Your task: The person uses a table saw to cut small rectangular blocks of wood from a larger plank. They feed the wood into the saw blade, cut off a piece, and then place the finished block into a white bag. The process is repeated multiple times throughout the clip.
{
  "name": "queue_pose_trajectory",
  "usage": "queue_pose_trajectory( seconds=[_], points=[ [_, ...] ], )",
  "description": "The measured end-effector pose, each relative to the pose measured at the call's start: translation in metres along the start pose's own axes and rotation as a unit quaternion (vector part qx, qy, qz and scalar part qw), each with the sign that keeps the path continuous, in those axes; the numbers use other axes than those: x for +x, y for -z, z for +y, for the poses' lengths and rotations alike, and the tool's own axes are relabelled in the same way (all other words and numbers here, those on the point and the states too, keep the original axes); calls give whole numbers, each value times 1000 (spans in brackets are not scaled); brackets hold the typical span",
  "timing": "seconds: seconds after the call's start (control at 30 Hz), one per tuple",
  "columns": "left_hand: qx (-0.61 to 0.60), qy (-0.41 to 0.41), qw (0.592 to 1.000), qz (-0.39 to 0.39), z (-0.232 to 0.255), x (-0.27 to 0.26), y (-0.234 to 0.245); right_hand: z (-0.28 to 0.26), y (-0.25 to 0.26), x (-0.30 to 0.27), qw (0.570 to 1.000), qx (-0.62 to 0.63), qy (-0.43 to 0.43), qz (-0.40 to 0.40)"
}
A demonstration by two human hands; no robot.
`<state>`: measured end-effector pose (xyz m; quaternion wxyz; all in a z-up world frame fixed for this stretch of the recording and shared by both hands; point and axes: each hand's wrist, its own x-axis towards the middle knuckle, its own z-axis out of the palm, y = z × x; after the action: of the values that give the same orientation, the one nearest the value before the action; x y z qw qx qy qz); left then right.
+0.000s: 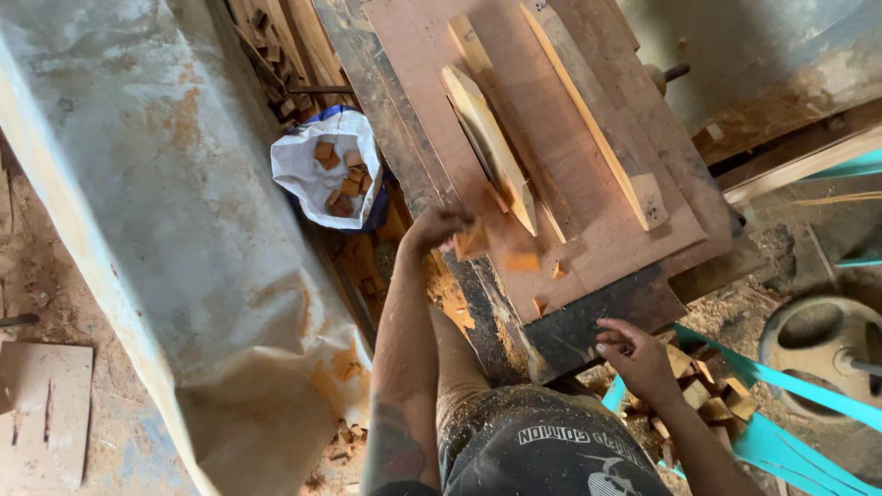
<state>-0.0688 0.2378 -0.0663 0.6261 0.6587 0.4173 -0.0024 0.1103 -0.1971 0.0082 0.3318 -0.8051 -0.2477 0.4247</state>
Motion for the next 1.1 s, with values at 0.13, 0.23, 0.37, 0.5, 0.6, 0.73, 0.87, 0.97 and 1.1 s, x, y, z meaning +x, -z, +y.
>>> queue_pose_trajectory(
  seconds=[0.13,0.23,0.37,0.5,0.6,0.73,0.87,0.97,1.1],
  points=[
    [-33,-29,998,35,-37,-62,10,6,-5,16,998,-47,-9,33],
    [-156,-52,970,176,-50,-91,1,4,-10,35,997,-67,-22,26],
    [-181,-78,914,354,-23,-60,-16,-8,-18,62,996,-62,23,57],
    [-166,-36,914,368,8,-14,-37,-13,-27,67,988,-110,68,87],
    [-168,0,933,317,14,-11,-37,-12,-35,63,986,-101,90,95],
    [-33,-21,996,81,-2,-45,-18,-10,-34,60,986,-99,108,85],
    [-145,-35,984,99,-33,-102,-8,-15,-33,67,966,-160,162,125],
    [-239,-51,963,112,-46,-138,-14,-33,-32,81,937,-214,235,143],
    [-318,-74,938,116,-50,-162,-10,-69,-45,86,925,-273,245,96]
  ],
)
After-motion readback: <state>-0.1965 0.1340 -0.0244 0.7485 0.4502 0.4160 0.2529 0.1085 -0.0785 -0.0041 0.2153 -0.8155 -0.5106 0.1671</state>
